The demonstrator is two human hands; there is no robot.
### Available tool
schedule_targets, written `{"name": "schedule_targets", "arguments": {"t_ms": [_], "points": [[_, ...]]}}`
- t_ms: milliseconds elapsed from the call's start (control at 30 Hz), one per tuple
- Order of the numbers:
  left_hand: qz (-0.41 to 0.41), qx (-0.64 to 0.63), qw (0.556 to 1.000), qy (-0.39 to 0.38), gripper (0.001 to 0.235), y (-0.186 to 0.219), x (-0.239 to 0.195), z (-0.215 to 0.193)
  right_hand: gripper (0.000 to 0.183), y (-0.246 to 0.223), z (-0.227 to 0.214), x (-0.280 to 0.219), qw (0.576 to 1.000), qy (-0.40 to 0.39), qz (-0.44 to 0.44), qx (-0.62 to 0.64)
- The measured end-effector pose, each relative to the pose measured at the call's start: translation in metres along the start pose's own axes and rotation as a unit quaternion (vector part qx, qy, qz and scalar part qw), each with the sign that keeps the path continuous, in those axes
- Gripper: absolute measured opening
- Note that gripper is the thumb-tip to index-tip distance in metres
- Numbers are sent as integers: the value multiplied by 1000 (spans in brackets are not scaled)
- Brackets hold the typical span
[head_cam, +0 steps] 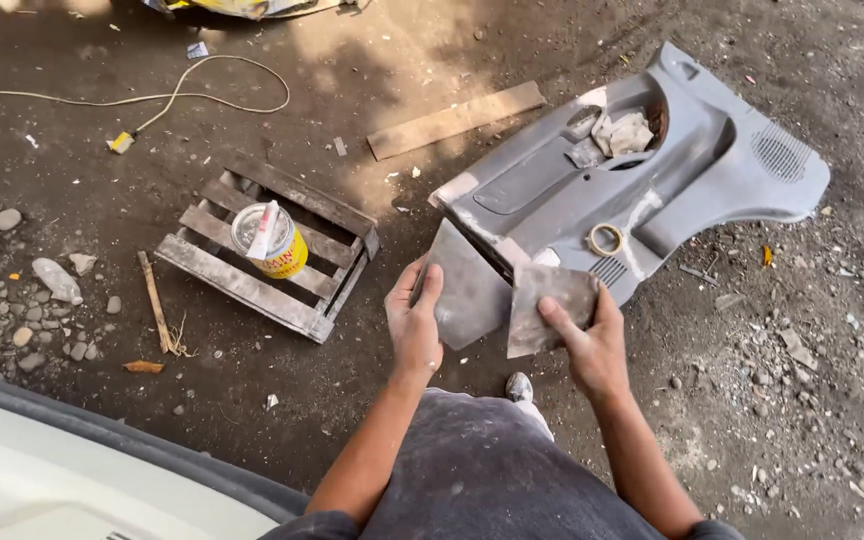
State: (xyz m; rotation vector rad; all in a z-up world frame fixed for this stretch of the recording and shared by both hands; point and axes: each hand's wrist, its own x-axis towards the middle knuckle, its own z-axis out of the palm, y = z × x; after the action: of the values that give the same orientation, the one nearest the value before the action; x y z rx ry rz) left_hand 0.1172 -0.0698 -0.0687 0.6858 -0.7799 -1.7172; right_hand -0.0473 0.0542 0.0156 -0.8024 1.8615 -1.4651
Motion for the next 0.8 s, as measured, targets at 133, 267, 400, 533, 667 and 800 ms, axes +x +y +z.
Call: {"name": "schedule_targets", "arguments": {"t_ms": [133,267,400,533,667,800], "points": [[42,51,997,37,35,-3,-10,16,58,29,8,7,997,11,-61,-43],[22,-59,998,-29,40,-5,-20,18,59,9,-2,24,995,-3,14,96],[-250,-383,819,-348,86,39,-19,6,52,-14,-57,52,974,-197,-92,-66],[-500,-332,743,-296,99,-7,-36,-5,41,-56,-57,51,910,-322,-141,-218],[-442,-301,770,-349,87,5,-34,31,43,-96,-35,42,870,-236,-352,-253],[-446,-347,766,-306,80,7,-31,31,42,-67,-47,44,923,-179,-234,-248]]}}
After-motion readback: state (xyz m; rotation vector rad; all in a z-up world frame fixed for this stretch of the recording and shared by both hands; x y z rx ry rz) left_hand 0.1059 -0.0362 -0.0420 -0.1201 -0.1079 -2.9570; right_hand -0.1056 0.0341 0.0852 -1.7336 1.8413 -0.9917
